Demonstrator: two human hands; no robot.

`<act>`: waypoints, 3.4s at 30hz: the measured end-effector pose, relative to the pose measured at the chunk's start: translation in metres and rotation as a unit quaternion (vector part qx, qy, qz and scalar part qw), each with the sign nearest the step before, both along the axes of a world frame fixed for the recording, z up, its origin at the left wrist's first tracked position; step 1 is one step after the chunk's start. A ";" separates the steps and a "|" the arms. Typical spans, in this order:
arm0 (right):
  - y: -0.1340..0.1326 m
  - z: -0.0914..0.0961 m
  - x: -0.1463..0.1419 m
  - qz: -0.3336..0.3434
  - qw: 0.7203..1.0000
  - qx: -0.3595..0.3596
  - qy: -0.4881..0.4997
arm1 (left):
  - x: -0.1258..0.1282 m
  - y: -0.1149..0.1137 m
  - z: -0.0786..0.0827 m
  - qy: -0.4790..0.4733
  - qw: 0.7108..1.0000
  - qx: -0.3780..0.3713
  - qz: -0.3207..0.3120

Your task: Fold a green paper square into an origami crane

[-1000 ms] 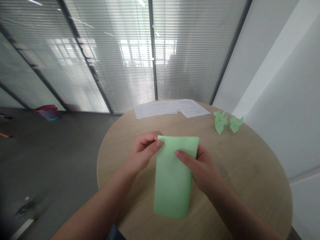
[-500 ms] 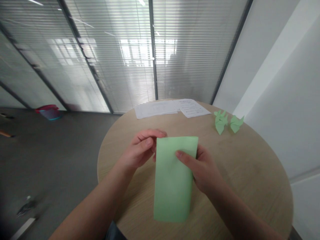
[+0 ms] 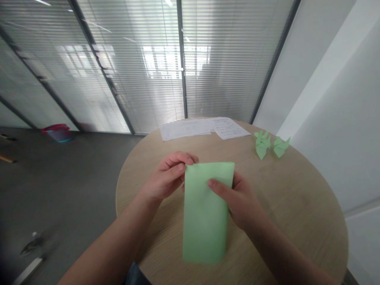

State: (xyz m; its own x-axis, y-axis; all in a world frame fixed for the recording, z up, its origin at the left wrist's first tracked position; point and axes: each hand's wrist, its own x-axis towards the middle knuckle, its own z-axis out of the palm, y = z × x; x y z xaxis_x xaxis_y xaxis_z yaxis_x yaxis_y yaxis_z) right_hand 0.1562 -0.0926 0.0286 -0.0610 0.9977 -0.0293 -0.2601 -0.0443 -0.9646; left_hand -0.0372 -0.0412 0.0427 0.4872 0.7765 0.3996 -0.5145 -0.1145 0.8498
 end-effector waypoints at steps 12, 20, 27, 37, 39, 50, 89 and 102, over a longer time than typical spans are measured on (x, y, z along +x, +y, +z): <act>0.000 0.000 -0.001 -0.015 1.000 0.002 -0.005 | 0.001 0.001 -0.002 0.013 1.000 0.021 0.014; 0.004 -0.004 -0.001 -0.025 1.000 0.008 0.000 | 0.001 -0.002 0.001 0.089 0.989 0.085 0.084; 0.005 -0.005 -0.002 -0.037 0.999 0.021 -0.014 | 0.006 -0.009 -0.003 0.212 0.973 0.084 0.042; 0.013 0.003 0.000 -0.020 0.999 0.039 0.022 | 0.003 -0.006 0.003 0.116 0.989 -0.054 0.069; 0.014 0.003 0.002 -0.035 0.998 0.045 0.023 | 0.003 -0.005 0.003 0.107 0.990 -0.058 0.074; 0.019 -0.001 0.001 -0.062 0.994 0.074 0.053 | 0.008 -0.006 0.004 0.125 0.987 -0.085 0.061; 0.025 -0.020 -0.005 0.102 0.994 0.031 -0.024 | 0.009 0.008 -0.004 0.089 0.950 -0.052 0.296; 0.042 -0.014 0.007 -0.069 0.995 0.051 0.054 | -0.005 0.018 -0.011 0.081 0.882 0.007 0.464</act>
